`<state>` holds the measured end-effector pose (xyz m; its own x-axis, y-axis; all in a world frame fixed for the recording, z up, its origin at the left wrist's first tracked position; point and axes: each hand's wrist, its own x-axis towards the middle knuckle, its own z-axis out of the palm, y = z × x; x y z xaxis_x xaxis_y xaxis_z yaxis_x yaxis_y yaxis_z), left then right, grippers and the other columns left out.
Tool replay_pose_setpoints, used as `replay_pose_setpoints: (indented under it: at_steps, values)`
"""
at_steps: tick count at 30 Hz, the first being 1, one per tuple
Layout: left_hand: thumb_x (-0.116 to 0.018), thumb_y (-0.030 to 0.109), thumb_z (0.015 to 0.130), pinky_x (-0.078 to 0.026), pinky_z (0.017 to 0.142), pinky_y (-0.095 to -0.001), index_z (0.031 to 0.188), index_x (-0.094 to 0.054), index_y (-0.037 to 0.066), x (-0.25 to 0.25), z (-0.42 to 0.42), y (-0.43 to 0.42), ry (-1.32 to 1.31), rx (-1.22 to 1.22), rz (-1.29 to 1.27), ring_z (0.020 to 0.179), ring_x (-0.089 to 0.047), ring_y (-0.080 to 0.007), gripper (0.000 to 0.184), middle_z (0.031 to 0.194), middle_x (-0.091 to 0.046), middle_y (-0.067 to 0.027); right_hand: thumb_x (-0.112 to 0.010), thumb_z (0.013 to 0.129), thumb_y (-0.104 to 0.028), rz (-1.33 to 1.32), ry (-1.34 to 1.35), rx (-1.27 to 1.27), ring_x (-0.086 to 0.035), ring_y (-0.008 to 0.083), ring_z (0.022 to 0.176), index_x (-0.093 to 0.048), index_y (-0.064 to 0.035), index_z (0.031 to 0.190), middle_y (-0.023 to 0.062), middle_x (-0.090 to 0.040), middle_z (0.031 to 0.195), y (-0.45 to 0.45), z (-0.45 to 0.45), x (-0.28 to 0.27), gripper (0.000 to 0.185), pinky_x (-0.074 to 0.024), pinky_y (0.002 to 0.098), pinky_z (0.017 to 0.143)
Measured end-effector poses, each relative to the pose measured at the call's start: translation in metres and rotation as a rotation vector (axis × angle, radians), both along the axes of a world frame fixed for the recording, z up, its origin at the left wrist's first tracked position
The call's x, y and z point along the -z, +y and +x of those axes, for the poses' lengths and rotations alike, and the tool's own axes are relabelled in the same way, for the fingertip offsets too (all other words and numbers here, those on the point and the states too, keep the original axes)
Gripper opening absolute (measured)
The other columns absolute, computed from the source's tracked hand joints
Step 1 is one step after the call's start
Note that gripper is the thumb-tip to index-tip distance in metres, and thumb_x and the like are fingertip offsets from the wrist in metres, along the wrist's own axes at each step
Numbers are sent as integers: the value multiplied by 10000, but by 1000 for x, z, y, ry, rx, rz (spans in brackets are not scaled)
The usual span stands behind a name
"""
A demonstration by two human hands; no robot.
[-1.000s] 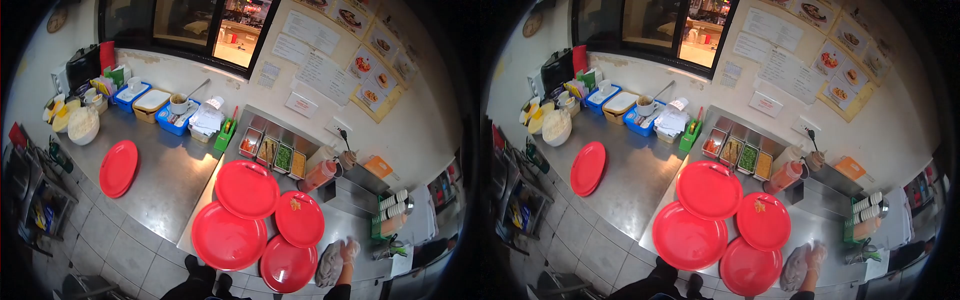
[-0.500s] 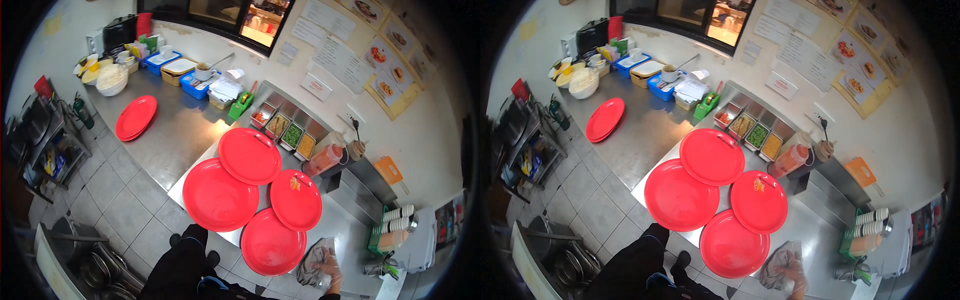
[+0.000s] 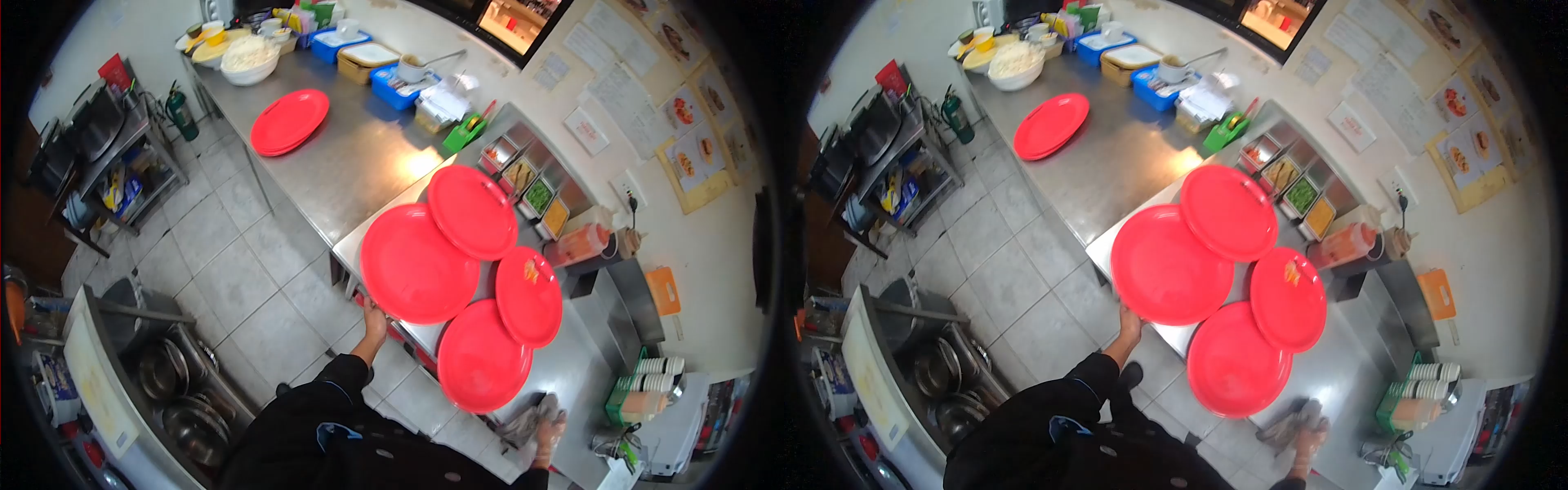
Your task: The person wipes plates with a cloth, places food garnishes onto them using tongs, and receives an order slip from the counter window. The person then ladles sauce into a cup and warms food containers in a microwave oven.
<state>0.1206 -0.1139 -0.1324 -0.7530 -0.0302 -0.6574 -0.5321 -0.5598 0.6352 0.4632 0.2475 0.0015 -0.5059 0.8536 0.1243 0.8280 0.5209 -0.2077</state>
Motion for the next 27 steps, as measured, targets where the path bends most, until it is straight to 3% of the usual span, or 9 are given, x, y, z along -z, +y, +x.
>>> replay_pose_setpoints:
  at_steps: [1, 5, 7, 10, 13, 16, 19, 22, 27]
  values:
    - [-490, 88, 876, -451, 836, -345, 991, -463, 68, 2, 18, -10, 21, -30, 4, 920, -554, -217, 120, 943, -572, -119, -671, 710, -222, 184, 183, 6, -548, 330, 990, -485, 88, 1159, 221, -537, 1073, 8, 7, 14, 577, -439, 390, 874]
    - [-484, 161, 930, -443, 739, -282, 1045, -405, 89, 27, 91, -93, 117, -144, -262, 818, -512, -126, 157, 899, -540, -66, -601, 746, -263, -876, 937, 6, -539, 259, 983, -553, 59, 1061, 146, -566, 1033, -93, -77, -118, 453, -435, 348, 879]
    - [-468, 209, 943, -441, 770, -284, 1092, -418, 91, -1, 119, -161, 133, -127, -315, 859, -514, -128, 197, 953, -543, -76, -564, 783, -269, -1040, 990, -74, -558, 256, 939, -573, 43, 1013, 135, -573, 1017, -170, -118, -178, 388, -445, 360, 862]
    - [-422, 294, 965, -433, 817, -287, 1162, -446, 73, -53, 147, -237, 192, -138, -431, 911, -520, -128, 298, 1018, -551, -90, -483, 845, -272, -800, 770, -830, -574, 224, 942, -562, 40, 1052, 147, -578, 1059, -216, -136, -160, 383, -445, 346, 881]
    - [-346, 384, 979, -429, 834, -275, 1172, -496, 3, -116, 163, -287, 312, -275, -515, 906, -539, -137, 452, 1013, -574, -94, -478, 902, -317, -1684, 547, -820, -565, 247, 1013, -491, -6, 1221, 154, -544, 1167, -347, -221, -123, 446, -426, 322, 911]
    - [-343, 388, 981, -431, 806, -268, 1083, -553, -41, -185, 171, -301, 256, -421, -421, 866, -538, -123, 489, 968, -606, -85, -641, 796, -287, -500, 296, -1671, -411, 372, 1202, -424, 15, 1279, 206, -411, 1327, -512, -263, -102, 609, -289, 453, 1029]
    - [-357, 366, 983, -428, 769, -253, 1037, -582, -43, -227, 182, -339, 506, -737, -593, 838, -515, -97, 471, 910, -609, -61, -640, 778, -268, -209, 341, -2108, -356, 369, 1251, -425, -1, 1291, 205, -349, 1379, -597, -211, -106, 617, -251, 477, 1045]
    - [-388, 344, 979, -439, 731, -247, 1030, -589, -34, -259, 225, -384, 518, -899, -859, 790, -515, -80, 431, 849, -612, -40, -610, 801, -233, -390, 347, -2371, -345, 346, 1268, -421, 5, 1295, 196, -331, 1397, -620, -205, -97, 579, -231, 463, 1061]
    - [-437, 356, 960, -455, 683, -257, 1042, -597, -25, -254, 270, -388, 446, -996, -793, 752, -530, -73, 422, 813, -629, -58, -558, 824, -210, -747, 484, -1971, -319, 345, 1281, -415, 11, 1295, 203, -344, 1389, -700, -220, -106, 540, -222, 446, 1068]
